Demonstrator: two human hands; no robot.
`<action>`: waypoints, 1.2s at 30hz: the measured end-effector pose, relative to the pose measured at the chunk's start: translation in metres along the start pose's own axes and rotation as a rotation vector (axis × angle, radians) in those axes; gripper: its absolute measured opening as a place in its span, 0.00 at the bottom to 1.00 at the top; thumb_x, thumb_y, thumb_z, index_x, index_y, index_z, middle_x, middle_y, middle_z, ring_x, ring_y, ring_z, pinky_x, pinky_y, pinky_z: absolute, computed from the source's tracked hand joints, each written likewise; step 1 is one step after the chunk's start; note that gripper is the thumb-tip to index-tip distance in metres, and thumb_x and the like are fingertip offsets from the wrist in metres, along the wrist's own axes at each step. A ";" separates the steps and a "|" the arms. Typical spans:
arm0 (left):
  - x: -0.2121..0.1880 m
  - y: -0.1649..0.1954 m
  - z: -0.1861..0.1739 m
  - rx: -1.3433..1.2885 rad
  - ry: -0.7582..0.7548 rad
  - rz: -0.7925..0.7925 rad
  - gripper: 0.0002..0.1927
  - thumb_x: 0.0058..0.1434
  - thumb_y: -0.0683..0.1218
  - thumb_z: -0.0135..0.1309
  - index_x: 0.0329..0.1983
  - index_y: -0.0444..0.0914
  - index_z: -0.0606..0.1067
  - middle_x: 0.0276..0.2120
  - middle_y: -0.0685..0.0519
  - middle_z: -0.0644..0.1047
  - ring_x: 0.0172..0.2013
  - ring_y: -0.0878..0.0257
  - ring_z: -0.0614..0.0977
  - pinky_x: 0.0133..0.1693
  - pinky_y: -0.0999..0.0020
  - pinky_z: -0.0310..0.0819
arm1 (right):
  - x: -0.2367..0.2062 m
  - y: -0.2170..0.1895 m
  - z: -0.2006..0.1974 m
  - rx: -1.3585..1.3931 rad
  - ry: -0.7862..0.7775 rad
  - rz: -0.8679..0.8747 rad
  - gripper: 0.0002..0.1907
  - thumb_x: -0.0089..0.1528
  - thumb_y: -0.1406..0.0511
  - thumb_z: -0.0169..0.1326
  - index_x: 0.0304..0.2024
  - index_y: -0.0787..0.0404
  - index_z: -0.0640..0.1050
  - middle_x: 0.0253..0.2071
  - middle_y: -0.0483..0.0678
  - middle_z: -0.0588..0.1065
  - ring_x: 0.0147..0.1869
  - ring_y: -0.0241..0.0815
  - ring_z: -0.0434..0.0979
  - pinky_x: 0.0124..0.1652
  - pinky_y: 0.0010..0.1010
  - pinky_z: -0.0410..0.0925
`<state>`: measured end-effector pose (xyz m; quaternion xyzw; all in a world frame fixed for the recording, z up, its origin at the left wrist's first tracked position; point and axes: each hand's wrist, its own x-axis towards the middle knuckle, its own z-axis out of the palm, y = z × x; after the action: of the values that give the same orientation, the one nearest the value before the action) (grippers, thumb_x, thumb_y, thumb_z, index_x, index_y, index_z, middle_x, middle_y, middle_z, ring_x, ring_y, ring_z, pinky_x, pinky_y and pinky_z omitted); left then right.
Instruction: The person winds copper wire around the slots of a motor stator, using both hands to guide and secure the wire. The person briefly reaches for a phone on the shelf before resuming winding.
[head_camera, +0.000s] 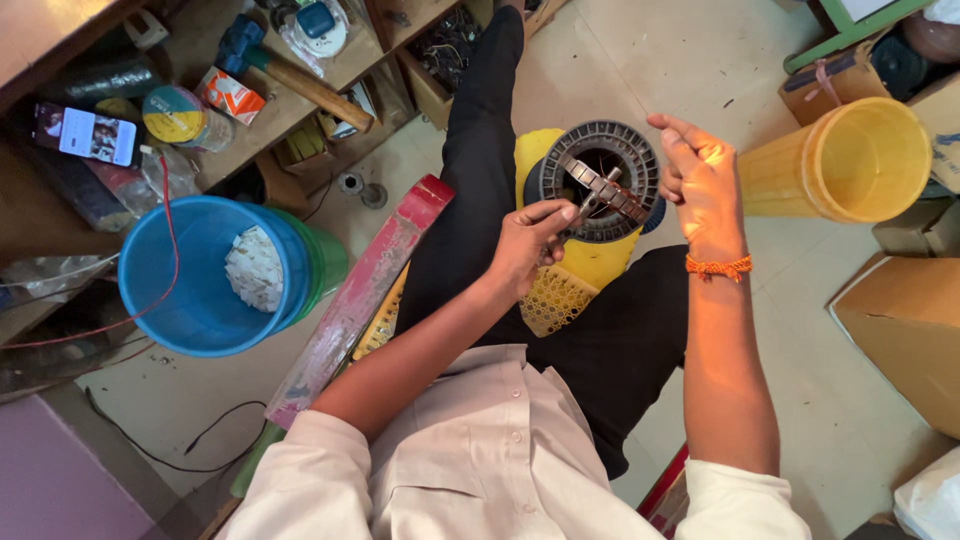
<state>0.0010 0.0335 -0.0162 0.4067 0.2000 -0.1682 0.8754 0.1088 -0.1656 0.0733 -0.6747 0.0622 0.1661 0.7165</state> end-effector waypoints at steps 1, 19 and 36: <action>0.000 -0.002 0.003 0.010 0.012 -0.007 0.10 0.65 0.49 0.61 0.43 0.39 0.82 0.34 0.57 0.81 0.20 0.72 0.75 0.22 0.77 0.60 | 0.002 0.005 -0.003 -0.012 0.008 0.006 0.15 0.70 0.66 0.53 0.58 0.67 0.78 0.23 0.33 0.55 0.22 0.26 0.50 0.25 0.22 0.51; -0.011 0.039 0.051 1.150 0.250 0.865 0.10 0.63 0.48 0.62 0.46 0.42 0.78 0.44 0.55 0.79 0.40 0.59 0.82 0.43 0.62 0.72 | -0.014 0.027 -0.100 -0.109 0.267 0.001 0.17 0.72 0.66 0.50 0.62 0.63 0.77 0.24 0.33 0.55 0.22 0.27 0.50 0.25 0.23 0.51; 0.052 0.107 0.035 1.421 -0.752 0.938 0.46 0.55 0.47 0.69 0.75 0.53 0.59 0.43 0.61 0.83 0.49 0.58 0.82 0.46 0.60 0.77 | -0.165 -0.058 -0.095 -0.371 0.242 -0.242 0.14 0.73 0.69 0.53 0.60 0.63 0.79 0.24 0.39 0.59 0.25 0.30 0.51 0.29 0.28 0.52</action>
<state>0.1022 0.0650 0.0478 0.8053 -0.4315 -0.0009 0.4066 -0.0147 -0.2864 0.1719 -0.8121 0.0349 0.0057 0.5825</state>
